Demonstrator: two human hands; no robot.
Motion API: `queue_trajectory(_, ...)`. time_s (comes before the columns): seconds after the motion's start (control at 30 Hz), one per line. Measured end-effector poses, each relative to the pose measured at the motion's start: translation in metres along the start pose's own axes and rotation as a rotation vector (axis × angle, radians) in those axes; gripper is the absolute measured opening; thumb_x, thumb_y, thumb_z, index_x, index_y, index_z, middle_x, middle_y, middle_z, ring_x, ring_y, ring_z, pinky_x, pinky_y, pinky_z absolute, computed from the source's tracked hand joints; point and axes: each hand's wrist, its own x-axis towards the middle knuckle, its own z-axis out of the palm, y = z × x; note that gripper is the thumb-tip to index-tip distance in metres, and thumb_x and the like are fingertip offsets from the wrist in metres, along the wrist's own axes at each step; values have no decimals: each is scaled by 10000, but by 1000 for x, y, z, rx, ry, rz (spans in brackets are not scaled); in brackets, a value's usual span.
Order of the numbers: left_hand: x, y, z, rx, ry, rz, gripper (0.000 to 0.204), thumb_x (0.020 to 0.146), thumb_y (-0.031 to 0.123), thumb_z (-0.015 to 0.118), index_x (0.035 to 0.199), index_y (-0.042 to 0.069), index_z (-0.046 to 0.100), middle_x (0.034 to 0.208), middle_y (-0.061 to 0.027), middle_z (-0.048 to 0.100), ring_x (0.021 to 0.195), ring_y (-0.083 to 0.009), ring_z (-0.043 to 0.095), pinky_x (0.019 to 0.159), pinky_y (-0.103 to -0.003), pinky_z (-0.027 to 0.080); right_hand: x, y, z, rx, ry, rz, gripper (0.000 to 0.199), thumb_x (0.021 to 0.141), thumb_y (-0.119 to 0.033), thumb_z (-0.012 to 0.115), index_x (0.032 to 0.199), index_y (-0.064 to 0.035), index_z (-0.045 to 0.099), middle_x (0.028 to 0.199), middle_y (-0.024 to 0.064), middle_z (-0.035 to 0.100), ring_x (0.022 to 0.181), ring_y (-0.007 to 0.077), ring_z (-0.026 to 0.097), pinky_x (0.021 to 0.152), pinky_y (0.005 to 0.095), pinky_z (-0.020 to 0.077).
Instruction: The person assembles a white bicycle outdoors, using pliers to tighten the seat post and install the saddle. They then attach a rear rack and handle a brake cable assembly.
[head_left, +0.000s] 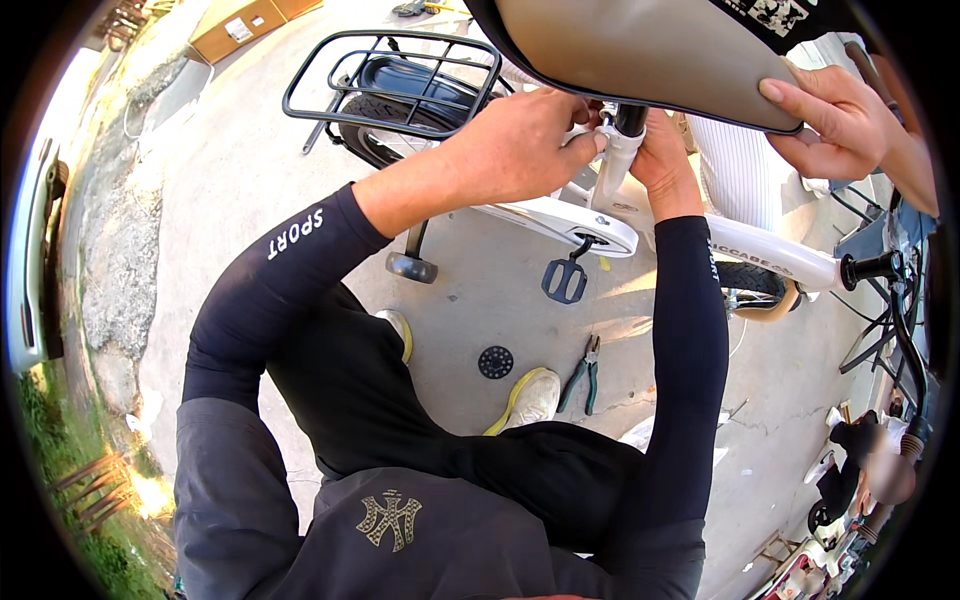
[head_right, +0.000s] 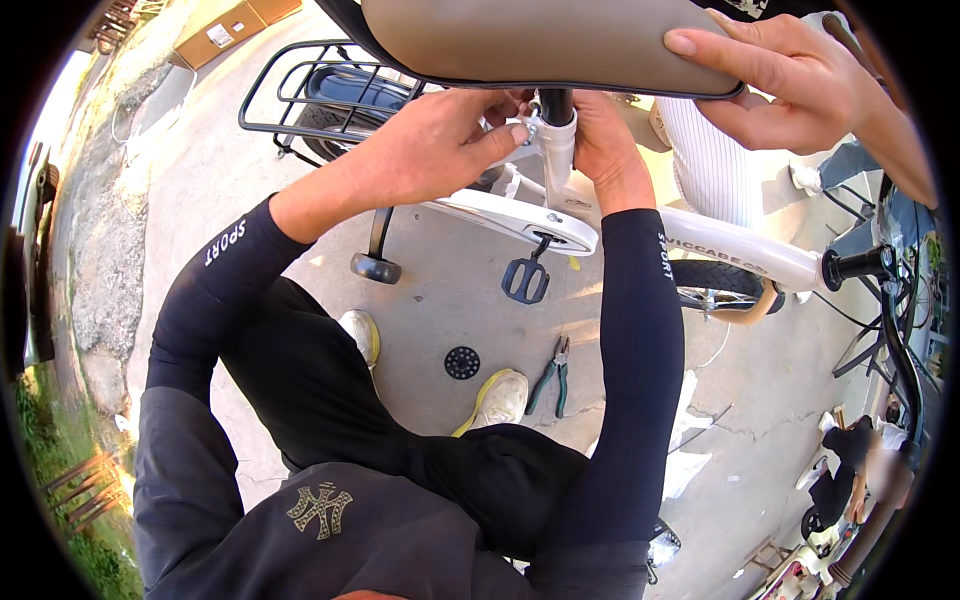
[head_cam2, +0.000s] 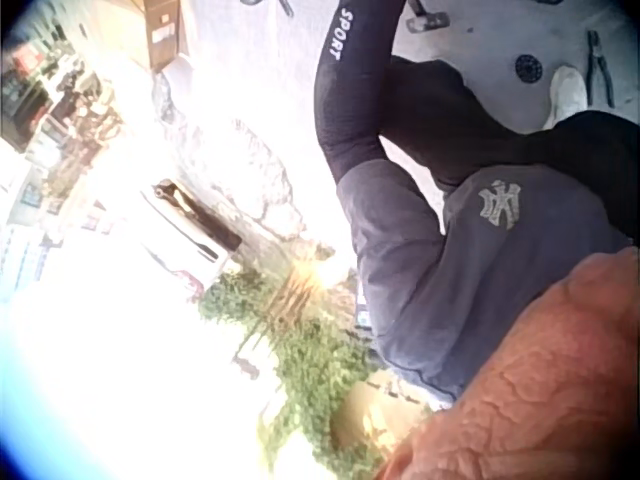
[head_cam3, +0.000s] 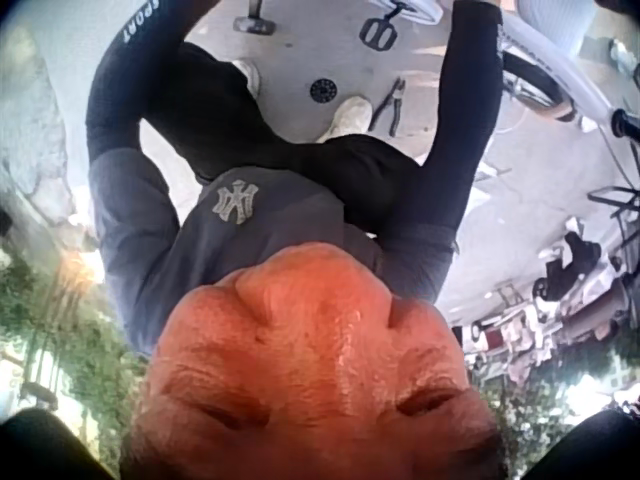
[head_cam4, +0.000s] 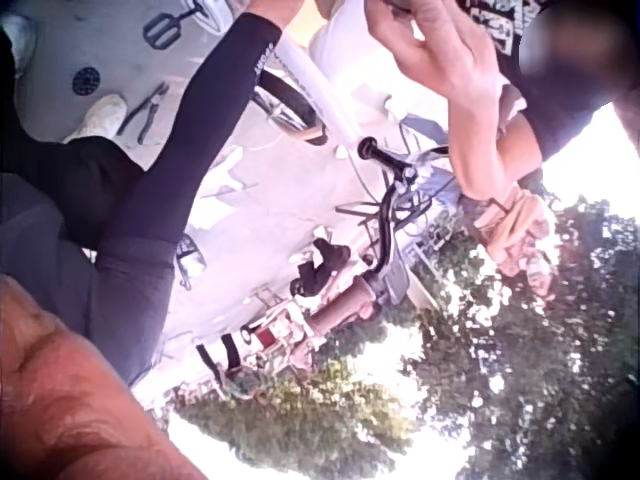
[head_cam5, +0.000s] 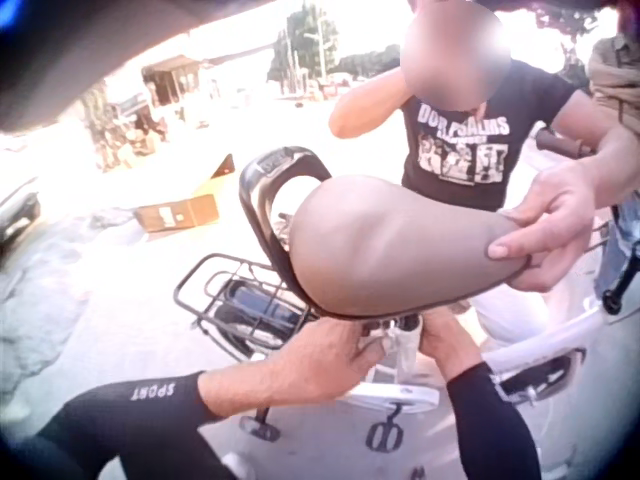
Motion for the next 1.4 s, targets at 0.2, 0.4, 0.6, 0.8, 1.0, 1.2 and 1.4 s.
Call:
queue_trajectory(0.2, 35, -15, 11, -159, -101, -403, 251, 997, 193, 496, 1021, 20, 677, 807, -156, 727, 730, -302, 711, 710, -379, 570, 8, -18, 41, -290, -39, 73, 340, 980, -328, 670, 1127, -22, 690, 986, 106, 713, 847, 220, 692, 751, 363, 588)
queue_trajectory(0.4, 49, 5, 12, -612, 82, -602, 234, 959, 171, 526, 1001, -12, 666, 824, -198, 715, 773, -326, 707, 726, -397, 551, 5, -15, 6, -223, 170, 47, 302, 937, -261, 730, 1045, 19, 692, 965, 141, 712, 802, 230, 666, 679, 342, 547)
queue_trajectory(0.6, 66, 8, 16, -839, 212, -559, 236, 959, 174, 528, 1001, -13, 665, 828, -199, 715, 778, -327, 707, 730, -398, 550, -4, -29, 18, -225, 49, 31, 291, 937, -242, 726, 1042, 28, 698, 951, 148, 712, 792, 234, 682, 693, 329, 570)
queue_trajectory(0.8, 62, 0, 18, -844, 312, -545, 238, 959, 177, 530, 1001, -14, 664, 831, -201, 715, 784, -328, 707, 733, -399, 549, -13, -21, 24, -154, 90, 50, 350, 953, -300, 704, 1088, 23, 689, 948, 149, 707, 828, 243, 689, 716, 355, 588)
queue_trajectory(1.0, 66, -3, 27, -821, 380, -539, 240, 958, 181, 532, 1001, -15, 664, 834, -202, 715, 789, -328, 707, 737, -400, 548, -14, -21, 22, -162, 36, 44, 415, 974, -353, 666, 1121, 35, 678, 1012, 184, 712, 908, 281, 693, 761, 400, 599)
queue_trajectory(1.2, 62, -8, 29, -787, 437, -549, 242, 958, 184, 535, 1001, -17, 663, 837, -204, 715, 794, -329, 707, 740, -401, 547, -3, -23, 10, -104, -9, 52, 425, 966, -356, 668, 1116, 42, 685, 1024, 194, 721, 874, 316, 715, 759, 451, 617)
queue_trajectory(1.4, 65, -10, 34, -766, 433, -544, 244, 958, 187, 537, 1001, -18, 662, 840, -205, 715, 800, -330, 707, 744, -402, 547, 1, -8, 6, -196, 297, 1, 439, 983, -383, 646, 1114, 34, 681, 1025, 178, 717, 848, 290, 713, 714, 404, 611)
